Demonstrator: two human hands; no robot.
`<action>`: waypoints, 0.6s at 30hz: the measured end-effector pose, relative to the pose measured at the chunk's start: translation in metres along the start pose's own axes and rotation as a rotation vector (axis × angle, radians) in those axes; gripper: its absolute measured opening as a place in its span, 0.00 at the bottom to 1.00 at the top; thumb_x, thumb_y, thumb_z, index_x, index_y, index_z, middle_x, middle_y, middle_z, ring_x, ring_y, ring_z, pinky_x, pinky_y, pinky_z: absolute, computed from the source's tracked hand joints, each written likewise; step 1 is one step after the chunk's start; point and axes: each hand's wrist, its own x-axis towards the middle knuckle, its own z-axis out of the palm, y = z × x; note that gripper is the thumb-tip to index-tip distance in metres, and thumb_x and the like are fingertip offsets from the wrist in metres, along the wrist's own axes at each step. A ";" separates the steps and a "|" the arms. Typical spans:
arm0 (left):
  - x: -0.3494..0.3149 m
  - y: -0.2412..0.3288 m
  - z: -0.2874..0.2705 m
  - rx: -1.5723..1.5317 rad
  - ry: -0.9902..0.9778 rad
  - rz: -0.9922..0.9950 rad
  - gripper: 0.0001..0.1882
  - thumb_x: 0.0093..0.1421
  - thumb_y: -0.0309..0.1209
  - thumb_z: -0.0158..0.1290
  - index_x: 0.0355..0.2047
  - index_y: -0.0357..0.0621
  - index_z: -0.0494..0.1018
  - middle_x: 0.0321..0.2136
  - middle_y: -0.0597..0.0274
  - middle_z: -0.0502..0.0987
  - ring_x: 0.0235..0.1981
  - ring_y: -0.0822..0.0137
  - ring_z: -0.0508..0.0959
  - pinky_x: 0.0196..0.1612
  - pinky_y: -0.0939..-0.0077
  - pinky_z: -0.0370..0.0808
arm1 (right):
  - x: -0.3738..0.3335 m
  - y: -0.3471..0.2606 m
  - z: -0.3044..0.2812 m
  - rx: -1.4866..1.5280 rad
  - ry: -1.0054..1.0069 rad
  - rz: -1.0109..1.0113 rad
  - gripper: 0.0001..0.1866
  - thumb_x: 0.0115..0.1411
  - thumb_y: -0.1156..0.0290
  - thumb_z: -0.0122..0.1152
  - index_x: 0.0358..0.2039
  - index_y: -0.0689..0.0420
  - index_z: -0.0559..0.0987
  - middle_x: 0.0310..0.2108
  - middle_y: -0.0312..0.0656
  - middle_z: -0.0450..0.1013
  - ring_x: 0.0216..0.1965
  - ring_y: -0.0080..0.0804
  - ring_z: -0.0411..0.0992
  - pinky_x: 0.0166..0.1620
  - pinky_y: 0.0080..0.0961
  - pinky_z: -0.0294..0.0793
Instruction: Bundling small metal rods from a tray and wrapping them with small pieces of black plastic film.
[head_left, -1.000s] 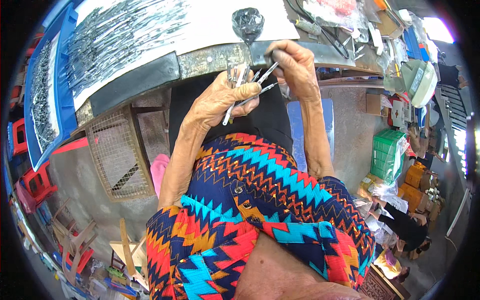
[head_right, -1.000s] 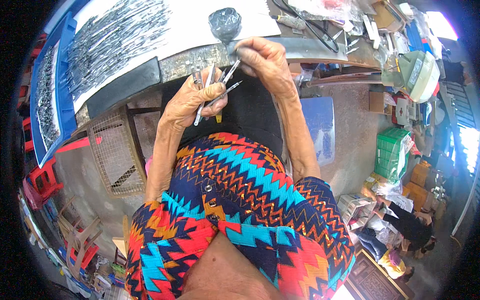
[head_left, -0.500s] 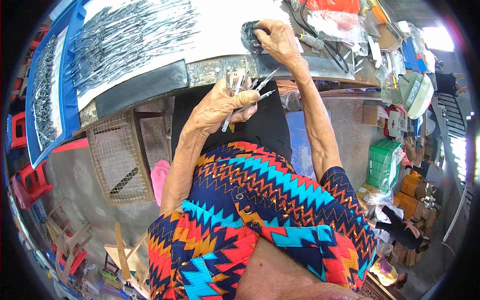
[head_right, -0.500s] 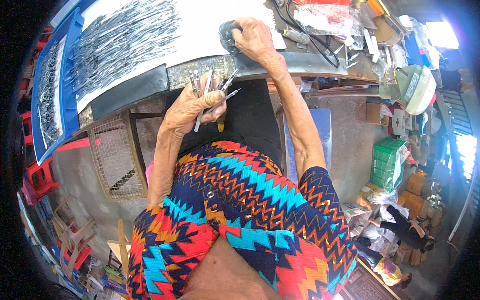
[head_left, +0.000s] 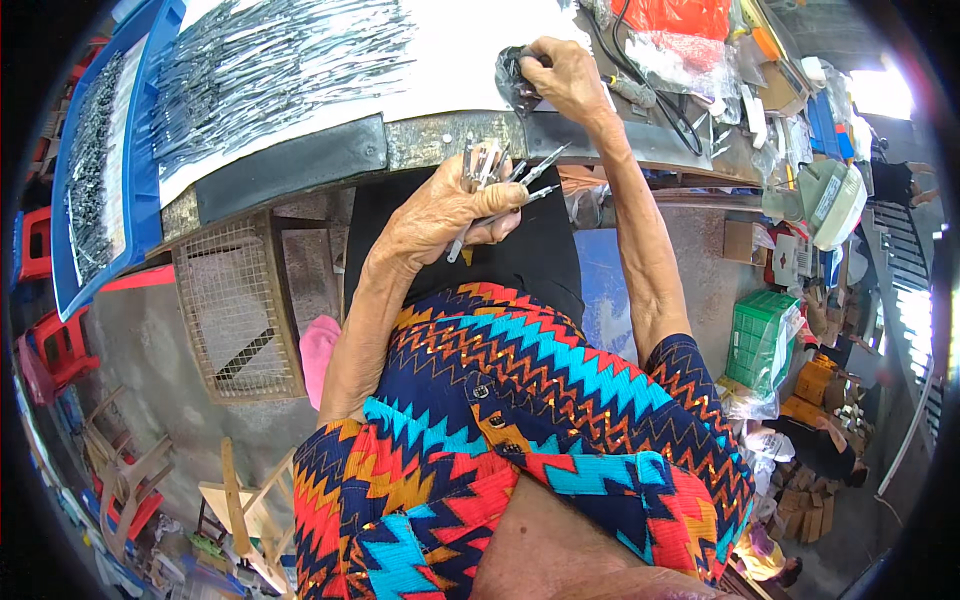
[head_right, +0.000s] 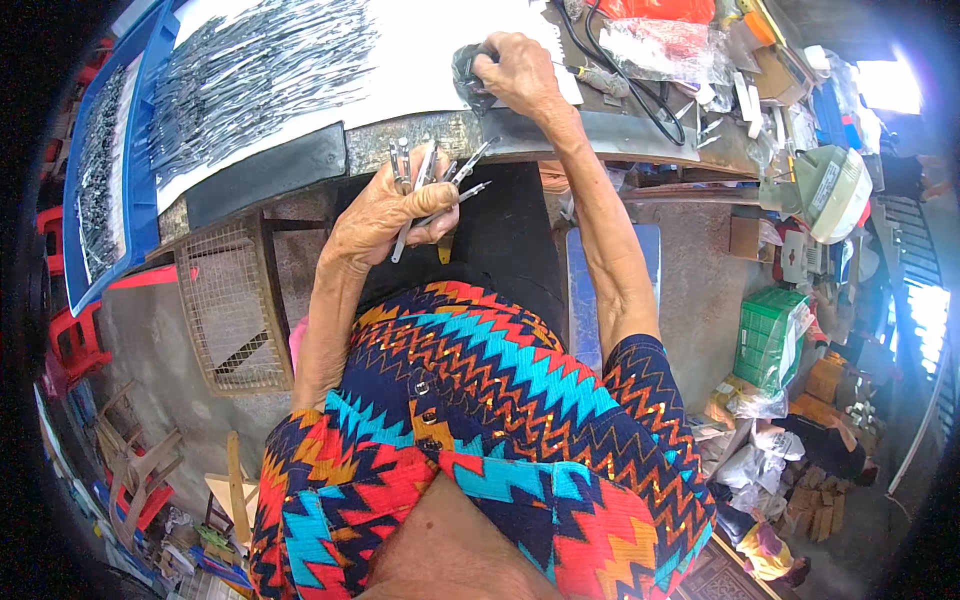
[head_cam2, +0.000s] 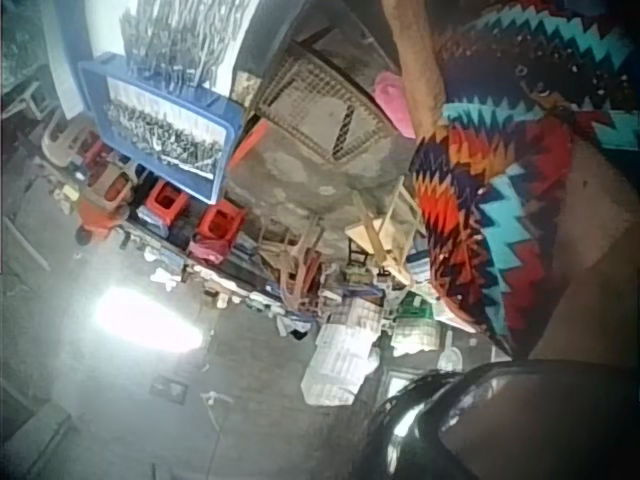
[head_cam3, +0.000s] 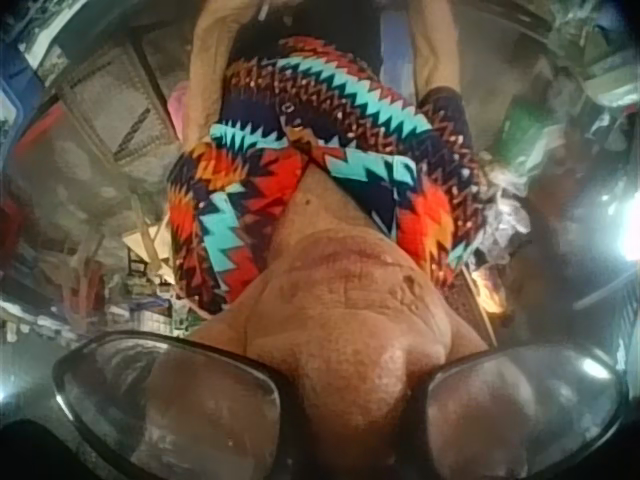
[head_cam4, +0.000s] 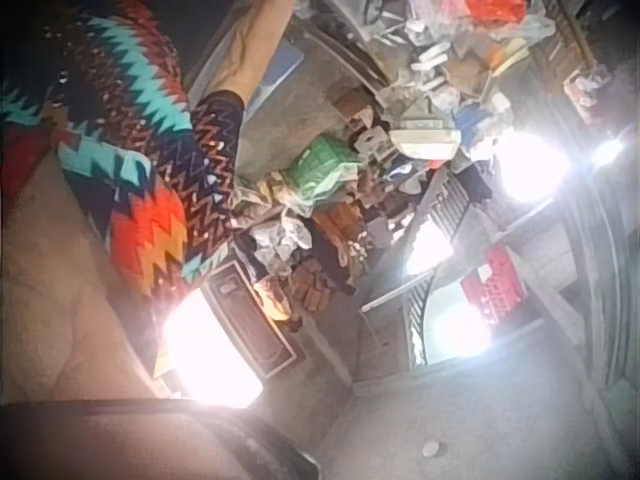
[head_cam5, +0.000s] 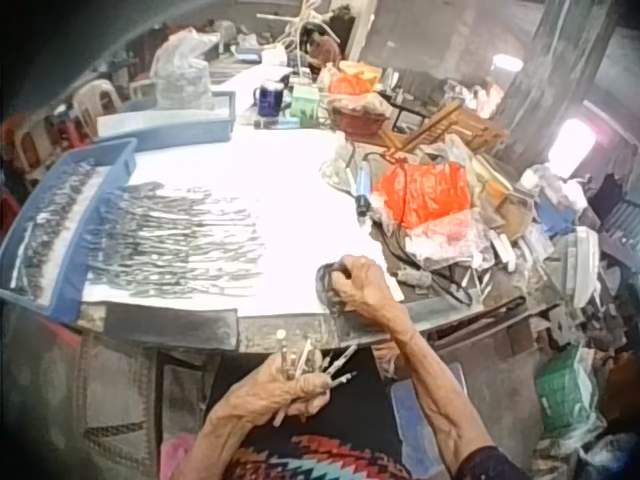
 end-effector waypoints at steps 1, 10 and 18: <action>0.000 -0.001 -0.001 -0.005 -0.009 -0.017 0.12 0.53 0.30 0.54 0.27 0.42 0.60 0.13 0.63 0.66 0.10 0.80 0.61 0.11 0.88 0.52 | -0.001 0.004 0.001 0.135 0.006 0.036 0.11 0.50 0.69 0.52 0.26 0.65 0.75 0.18 0.45 0.71 0.21 0.31 0.70 0.27 0.25 0.68; 0.000 0.000 0.001 0.002 -0.043 -0.036 0.15 0.51 0.33 0.56 0.29 0.44 0.60 0.12 0.64 0.65 0.12 0.78 0.62 0.11 0.88 0.51 | -0.009 -0.005 -0.019 0.837 -0.035 0.310 0.10 0.51 0.72 0.53 0.29 0.68 0.74 0.17 0.41 0.72 0.18 0.20 0.69 0.23 0.15 0.68; 0.001 0.002 0.002 0.022 -0.055 -0.015 0.14 0.51 0.33 0.56 0.28 0.45 0.60 0.12 0.64 0.65 0.12 0.79 0.62 0.11 0.89 0.52 | -0.021 -0.015 -0.024 1.177 0.052 0.259 0.11 0.52 0.78 0.53 0.37 0.65 0.72 0.23 0.38 0.71 0.22 0.18 0.66 0.24 0.11 0.63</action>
